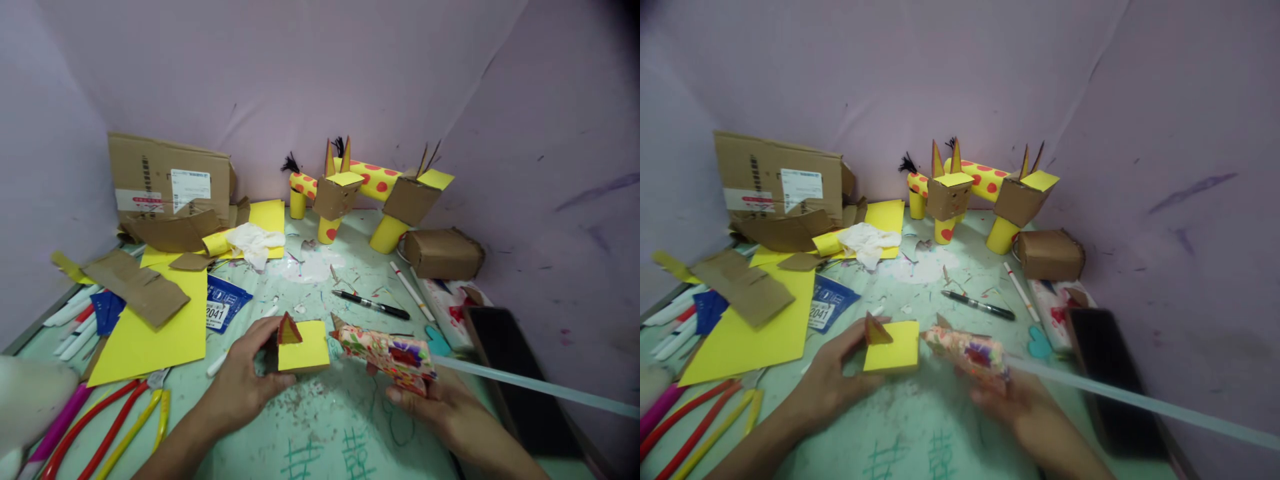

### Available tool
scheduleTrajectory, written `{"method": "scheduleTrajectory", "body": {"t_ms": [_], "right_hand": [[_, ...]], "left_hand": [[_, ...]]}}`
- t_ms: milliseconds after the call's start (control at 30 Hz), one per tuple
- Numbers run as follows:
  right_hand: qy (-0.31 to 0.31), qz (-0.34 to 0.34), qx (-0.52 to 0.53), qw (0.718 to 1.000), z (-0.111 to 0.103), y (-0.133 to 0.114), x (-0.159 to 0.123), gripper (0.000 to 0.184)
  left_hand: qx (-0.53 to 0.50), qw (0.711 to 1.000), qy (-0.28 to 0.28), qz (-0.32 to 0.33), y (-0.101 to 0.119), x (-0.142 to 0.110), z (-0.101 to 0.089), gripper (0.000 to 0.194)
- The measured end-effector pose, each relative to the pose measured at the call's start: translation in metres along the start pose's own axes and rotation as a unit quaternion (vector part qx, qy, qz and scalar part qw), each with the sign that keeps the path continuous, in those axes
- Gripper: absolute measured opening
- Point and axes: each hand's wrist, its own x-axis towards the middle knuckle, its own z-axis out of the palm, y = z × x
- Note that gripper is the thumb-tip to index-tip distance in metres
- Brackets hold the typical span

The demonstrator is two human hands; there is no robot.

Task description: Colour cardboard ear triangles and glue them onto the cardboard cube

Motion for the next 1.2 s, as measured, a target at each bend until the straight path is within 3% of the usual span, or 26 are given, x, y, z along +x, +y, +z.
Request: {"method": "scheduleTrajectory", "body": {"t_ms": [267,500,667,967,1200], "right_hand": [[0.009,0.046,0.051,0.998,0.004,0.014,0.001,0.055],[-0.021,0.006,0.108,0.994,0.012,-0.001,0.003,0.066],[-0.022,0.028,0.153,0.988,0.016,-0.012,0.004,0.073],[0.016,0.021,0.108,0.994,0.016,-0.003,0.009,0.057],[0.046,0.011,0.018,0.999,0.011,-0.003,0.003,0.033]], "left_hand": [[-0.001,1.0,-0.004,-0.012,0.003,0.001,0.0,0.065],[-0.002,1.0,0.001,-0.01,0.002,0.0,0.001,0.064],[-0.009,1.0,0.002,-0.019,0.002,0.0,0.002,0.066],[-0.004,1.0,0.003,-0.01,0.005,0.0,0.0,0.063],[-0.003,1.0,0.007,0.006,0.0,0.0,0.001,0.064]]}}
